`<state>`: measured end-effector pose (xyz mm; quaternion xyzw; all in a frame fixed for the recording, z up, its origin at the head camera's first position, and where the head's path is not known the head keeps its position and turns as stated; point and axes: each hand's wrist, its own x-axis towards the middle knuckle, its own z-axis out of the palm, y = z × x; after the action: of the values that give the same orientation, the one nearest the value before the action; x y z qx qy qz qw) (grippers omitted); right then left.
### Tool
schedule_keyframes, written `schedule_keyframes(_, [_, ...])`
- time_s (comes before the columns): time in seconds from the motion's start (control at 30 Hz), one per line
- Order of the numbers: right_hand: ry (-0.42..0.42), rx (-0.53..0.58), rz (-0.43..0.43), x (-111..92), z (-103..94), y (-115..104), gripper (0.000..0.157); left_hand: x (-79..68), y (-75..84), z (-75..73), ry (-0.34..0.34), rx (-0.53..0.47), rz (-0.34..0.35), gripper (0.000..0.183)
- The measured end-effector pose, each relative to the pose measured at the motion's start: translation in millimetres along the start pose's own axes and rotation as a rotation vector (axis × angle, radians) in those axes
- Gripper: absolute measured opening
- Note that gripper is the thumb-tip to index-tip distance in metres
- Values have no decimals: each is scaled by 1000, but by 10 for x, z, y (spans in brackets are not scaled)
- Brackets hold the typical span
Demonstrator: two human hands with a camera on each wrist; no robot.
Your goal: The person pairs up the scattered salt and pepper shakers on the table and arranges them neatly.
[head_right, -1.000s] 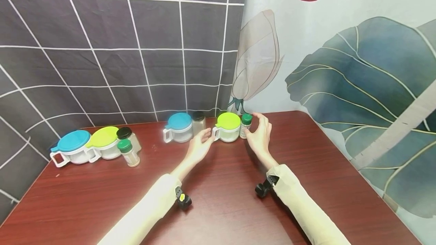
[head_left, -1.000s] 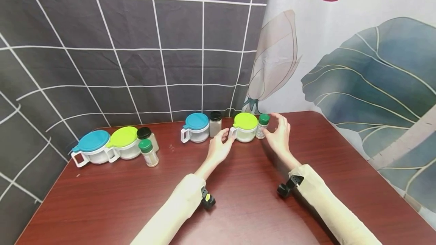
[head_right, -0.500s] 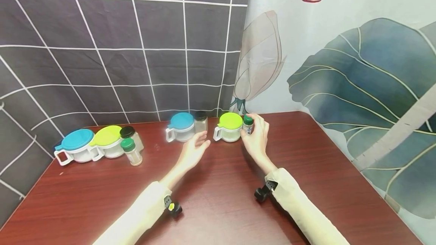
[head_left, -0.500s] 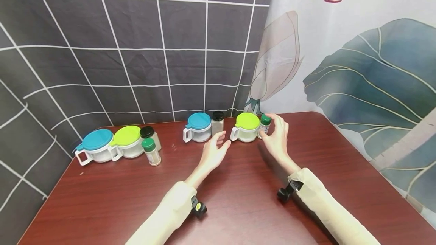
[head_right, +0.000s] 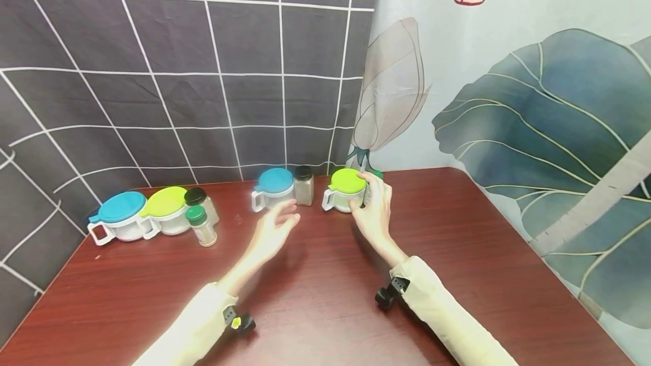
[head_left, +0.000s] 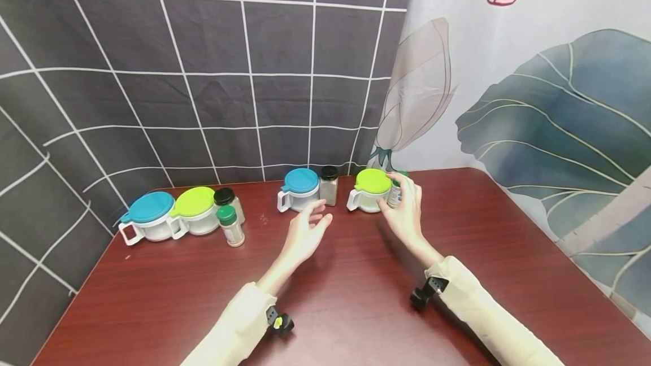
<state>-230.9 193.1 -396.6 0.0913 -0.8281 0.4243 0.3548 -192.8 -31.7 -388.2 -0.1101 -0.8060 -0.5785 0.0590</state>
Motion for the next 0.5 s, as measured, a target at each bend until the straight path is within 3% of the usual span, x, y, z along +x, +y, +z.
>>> schedule_keyframes(0.23, [-22,-10,-20,-64,39,-112,56,-95,7,-158,66,-14,75,35])
schedule_keyframes(0.5, [-32,-2,-52,-125,100,-240,57,-209,5,-340,126,22,109,31])
